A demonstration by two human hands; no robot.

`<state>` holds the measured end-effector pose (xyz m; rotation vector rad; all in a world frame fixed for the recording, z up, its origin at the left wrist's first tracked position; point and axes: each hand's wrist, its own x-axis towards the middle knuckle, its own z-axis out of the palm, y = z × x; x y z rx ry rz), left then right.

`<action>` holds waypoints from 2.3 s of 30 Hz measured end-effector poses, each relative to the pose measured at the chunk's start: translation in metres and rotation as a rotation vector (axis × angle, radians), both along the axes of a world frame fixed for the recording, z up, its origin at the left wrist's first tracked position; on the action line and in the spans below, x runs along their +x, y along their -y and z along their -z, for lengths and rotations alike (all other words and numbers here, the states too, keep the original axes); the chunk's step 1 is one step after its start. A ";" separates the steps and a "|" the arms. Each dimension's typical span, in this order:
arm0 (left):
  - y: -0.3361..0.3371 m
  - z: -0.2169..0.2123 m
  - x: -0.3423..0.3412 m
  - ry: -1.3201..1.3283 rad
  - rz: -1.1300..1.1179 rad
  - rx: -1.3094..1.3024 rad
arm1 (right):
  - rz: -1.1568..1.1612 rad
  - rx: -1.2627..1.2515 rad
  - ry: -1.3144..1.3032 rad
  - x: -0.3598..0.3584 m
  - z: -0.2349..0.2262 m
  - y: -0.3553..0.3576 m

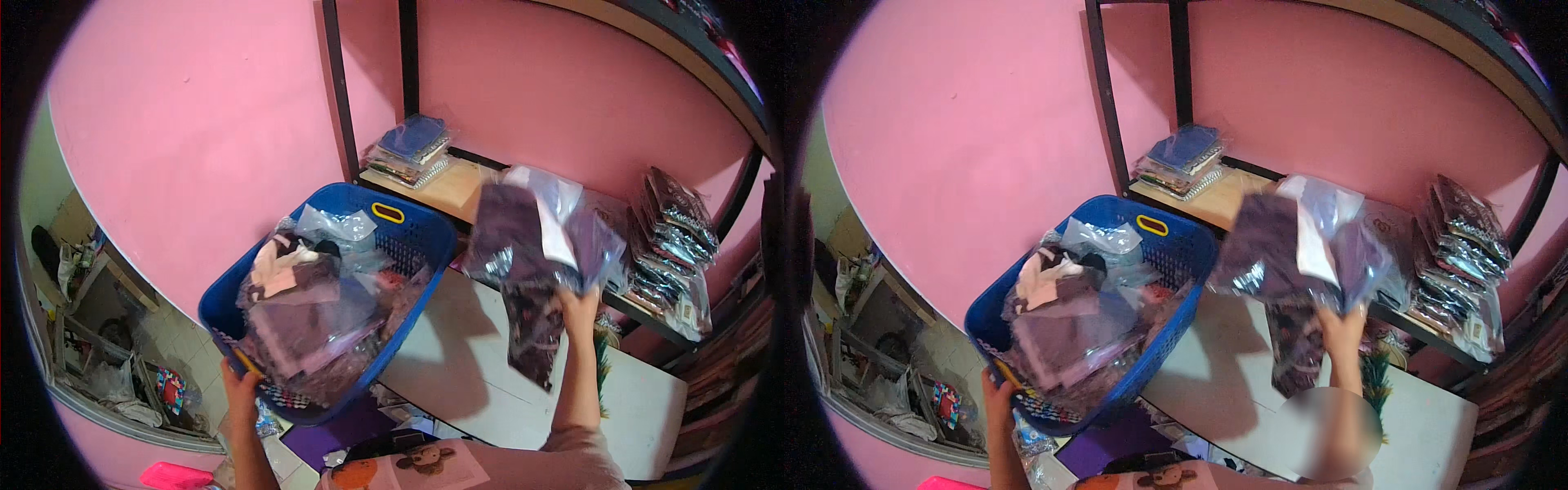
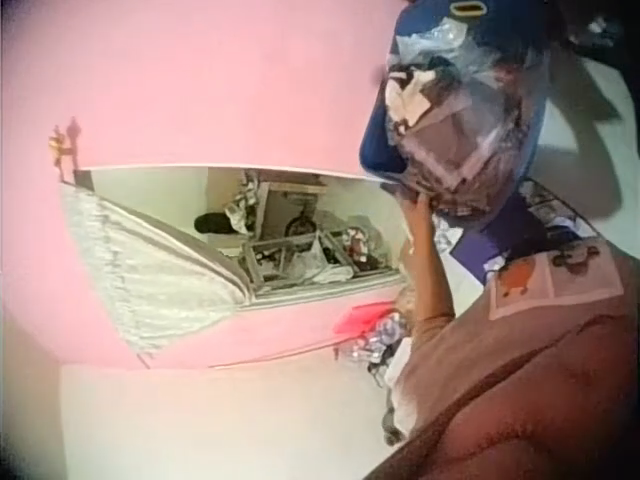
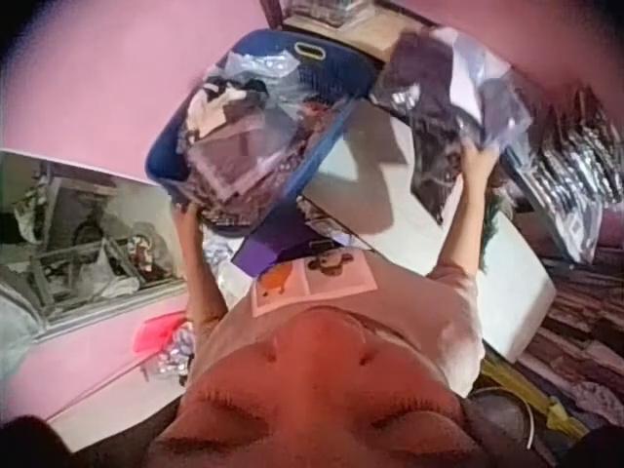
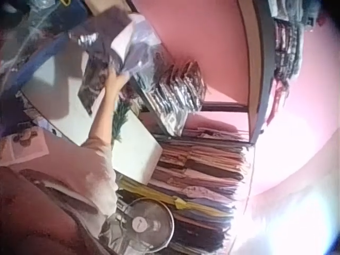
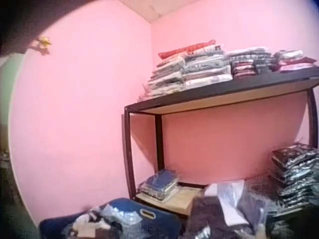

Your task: The recorder is sorting and organizing packaged clothing items from a basket onto shelves in a clothing store stockroom.

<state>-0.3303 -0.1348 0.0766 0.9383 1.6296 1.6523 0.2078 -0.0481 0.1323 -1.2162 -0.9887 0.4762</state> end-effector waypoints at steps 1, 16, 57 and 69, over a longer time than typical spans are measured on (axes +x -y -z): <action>-0.012 0.015 -0.005 -0.114 0.062 0.012 | 0.010 0.035 0.149 0.013 0.007 -0.018; -0.069 0.033 -0.009 -0.361 -0.204 -0.098 | -0.844 -0.193 1.203 -0.260 0.035 -0.102; -0.067 0.001 0.058 -1.182 0.328 0.552 | 0.541 -0.123 1.218 -0.062 0.017 -0.013; -0.048 -0.021 0.111 -1.069 0.205 0.650 | 0.467 -0.955 0.789 0.012 0.242 0.171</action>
